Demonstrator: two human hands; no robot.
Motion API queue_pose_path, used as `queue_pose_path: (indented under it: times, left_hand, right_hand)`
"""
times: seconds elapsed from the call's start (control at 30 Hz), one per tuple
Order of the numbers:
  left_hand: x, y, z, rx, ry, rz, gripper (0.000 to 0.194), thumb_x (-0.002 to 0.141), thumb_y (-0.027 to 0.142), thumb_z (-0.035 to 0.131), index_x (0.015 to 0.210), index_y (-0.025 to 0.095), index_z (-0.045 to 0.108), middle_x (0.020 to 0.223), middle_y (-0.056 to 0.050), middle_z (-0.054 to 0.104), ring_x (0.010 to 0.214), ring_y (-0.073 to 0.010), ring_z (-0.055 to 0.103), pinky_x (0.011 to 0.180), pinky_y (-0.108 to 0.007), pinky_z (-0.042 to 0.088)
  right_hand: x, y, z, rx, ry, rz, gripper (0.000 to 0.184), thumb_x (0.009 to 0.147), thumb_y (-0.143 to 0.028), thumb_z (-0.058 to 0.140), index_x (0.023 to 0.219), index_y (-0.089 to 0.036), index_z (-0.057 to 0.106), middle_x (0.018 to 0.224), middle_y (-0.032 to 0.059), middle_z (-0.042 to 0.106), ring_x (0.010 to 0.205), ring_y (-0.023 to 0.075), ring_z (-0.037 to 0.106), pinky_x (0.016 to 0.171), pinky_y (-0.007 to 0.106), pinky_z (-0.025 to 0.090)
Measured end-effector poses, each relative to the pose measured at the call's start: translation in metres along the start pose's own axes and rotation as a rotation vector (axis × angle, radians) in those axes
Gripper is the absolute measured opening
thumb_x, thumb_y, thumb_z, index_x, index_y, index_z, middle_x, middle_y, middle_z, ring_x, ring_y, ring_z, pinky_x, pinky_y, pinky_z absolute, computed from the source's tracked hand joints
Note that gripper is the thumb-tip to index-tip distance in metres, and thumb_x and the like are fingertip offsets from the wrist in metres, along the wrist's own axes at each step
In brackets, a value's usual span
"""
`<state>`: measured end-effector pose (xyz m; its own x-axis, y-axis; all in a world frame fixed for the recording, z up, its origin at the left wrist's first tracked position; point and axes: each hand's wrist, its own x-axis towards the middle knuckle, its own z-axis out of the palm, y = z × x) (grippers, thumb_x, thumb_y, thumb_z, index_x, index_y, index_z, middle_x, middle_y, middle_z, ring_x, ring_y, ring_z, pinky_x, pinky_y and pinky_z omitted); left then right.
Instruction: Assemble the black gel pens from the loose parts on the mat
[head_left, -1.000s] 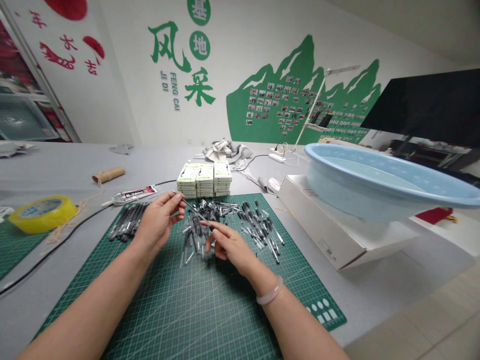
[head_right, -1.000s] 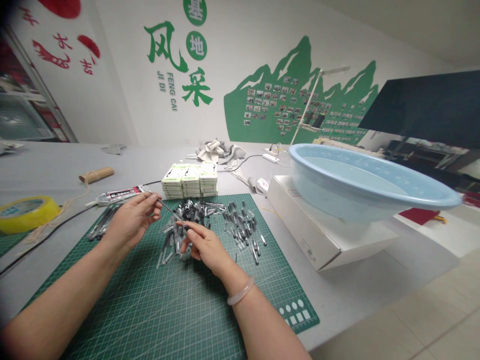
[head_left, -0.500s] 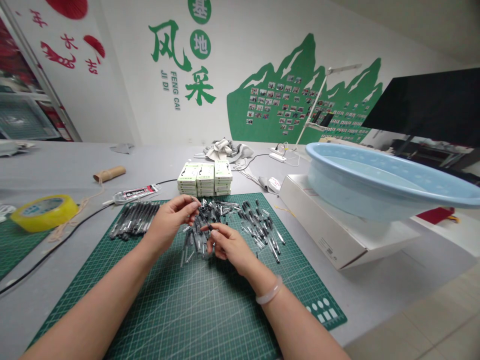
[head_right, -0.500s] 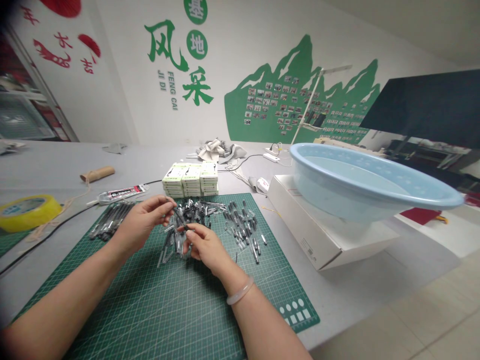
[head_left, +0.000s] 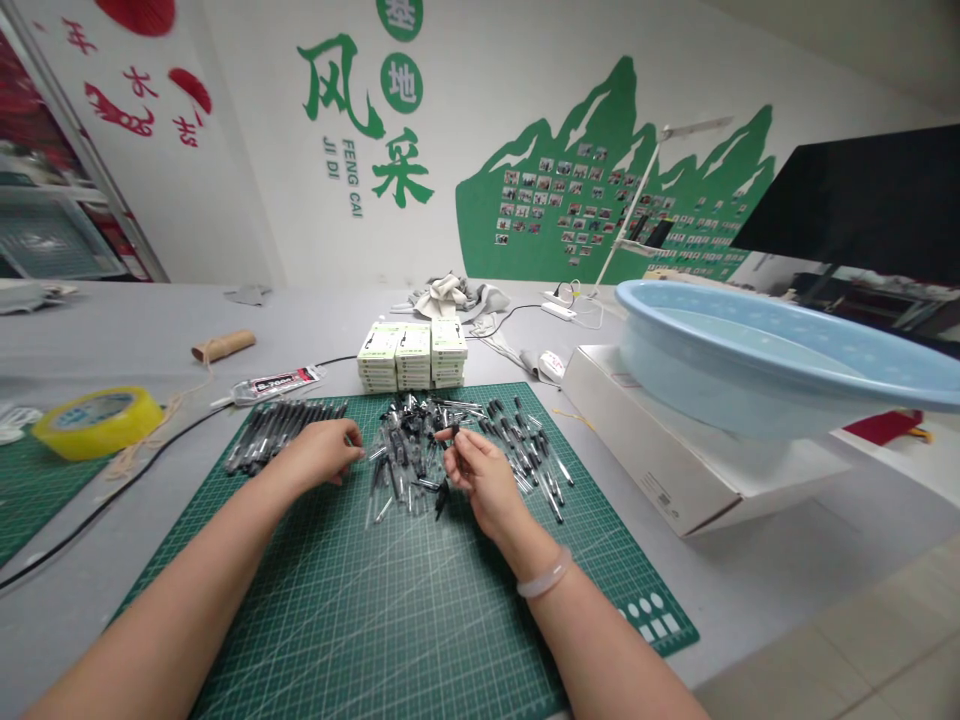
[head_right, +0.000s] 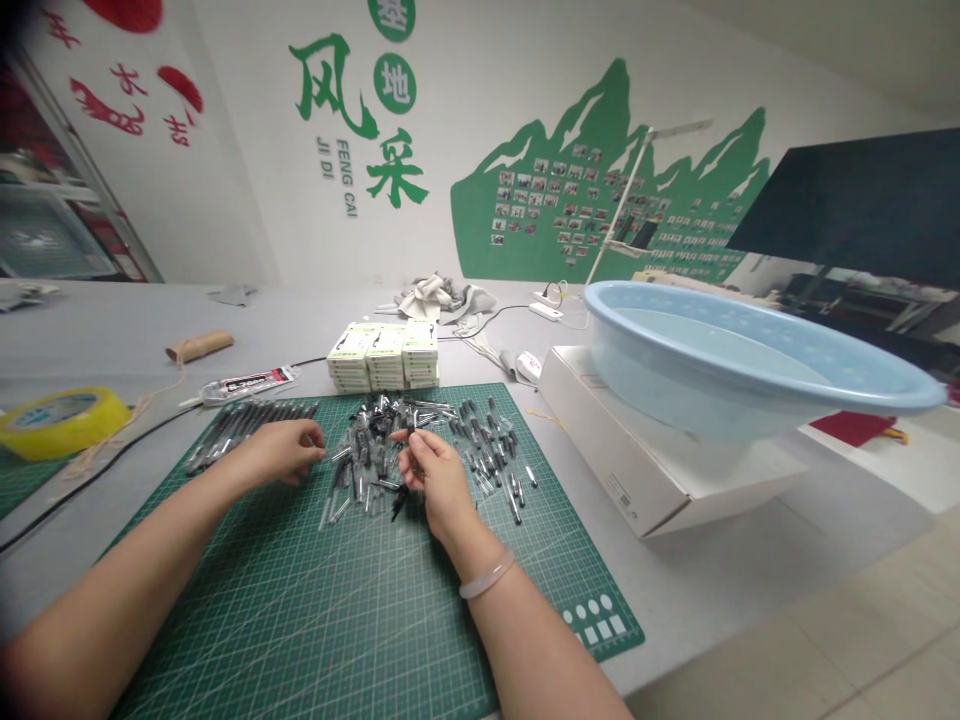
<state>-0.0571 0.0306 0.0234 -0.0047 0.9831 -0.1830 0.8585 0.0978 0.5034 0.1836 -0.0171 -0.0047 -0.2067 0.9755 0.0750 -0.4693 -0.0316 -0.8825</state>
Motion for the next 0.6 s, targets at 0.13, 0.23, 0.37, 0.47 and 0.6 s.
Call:
queue_pose_path:
  times: [0.13,0.23,0.37,0.47,0.6]
  left_hand:
    - [0.0,0.001,0.012,-0.016,-0.05,-0.06,0.015,0.071,0.022,0.058,0.086,0.019,0.06,0.062,-0.002,0.066,0.055,-0.0186,0.065,0.043,-0.021,0.045]
    - [-0.003,0.004,0.016,-0.031,-0.045,-0.057,0.012,0.07,0.02,0.059,0.082,0.019,0.058,0.06,-0.002,0.065,0.05,-0.018,0.064,0.042,-0.021,0.045]
    - [-0.004,0.003,0.019,-0.142,-0.021,0.004,0.015,0.067,0.021,0.059,0.081,0.02,0.056,0.065,-0.002,0.066,0.052,-0.0182,0.064,0.041,-0.021,0.044]
    - [-0.004,0.001,0.017,-0.148,0.003,0.058,0.018,0.066,0.024,0.058,0.084,0.021,0.057,0.071,-0.002,0.068,0.053,-0.0169,0.063,0.042,-0.021,0.042]
    - [-0.005,0.005,0.013,0.052,0.078,0.186,0.012,0.068,0.026,0.058,0.078,0.022,0.064,0.073,-0.002,0.069,0.059,-0.0166,0.062,0.052,-0.023,0.04]
  right_hand:
    - [0.001,0.001,-0.001,0.01,0.013,-0.01,0.029,0.081,-0.043,0.062,0.092,-0.016,0.066,0.061,-0.0014,0.052,0.049,0.006,0.041,0.043,0.018,0.022]
    - [0.001,0.001,-0.001,0.009,0.016,-0.005,0.029,0.081,-0.043,0.063,0.091,-0.016,0.066,0.061,-0.0014,0.053,0.049,0.0059,0.041,0.043,0.018,0.021]
    - [0.0,0.0,-0.001,0.006,0.016,0.008,0.029,0.081,-0.043,0.063,0.091,-0.016,0.066,0.062,-0.0012,0.053,0.049,0.0061,0.041,0.043,0.018,0.021]
    - [0.0,-0.001,-0.001,0.001,0.02,0.01,0.031,0.08,-0.044,0.063,0.092,-0.016,0.066,0.062,-0.001,0.053,0.049,0.0066,0.041,0.043,0.018,0.021]
    - [0.001,-0.003,-0.003,-0.001,0.057,-0.008,0.031,0.08,-0.043,0.063,0.093,-0.015,0.066,0.062,-0.0011,0.053,0.05,0.0065,0.042,0.043,0.018,0.022]
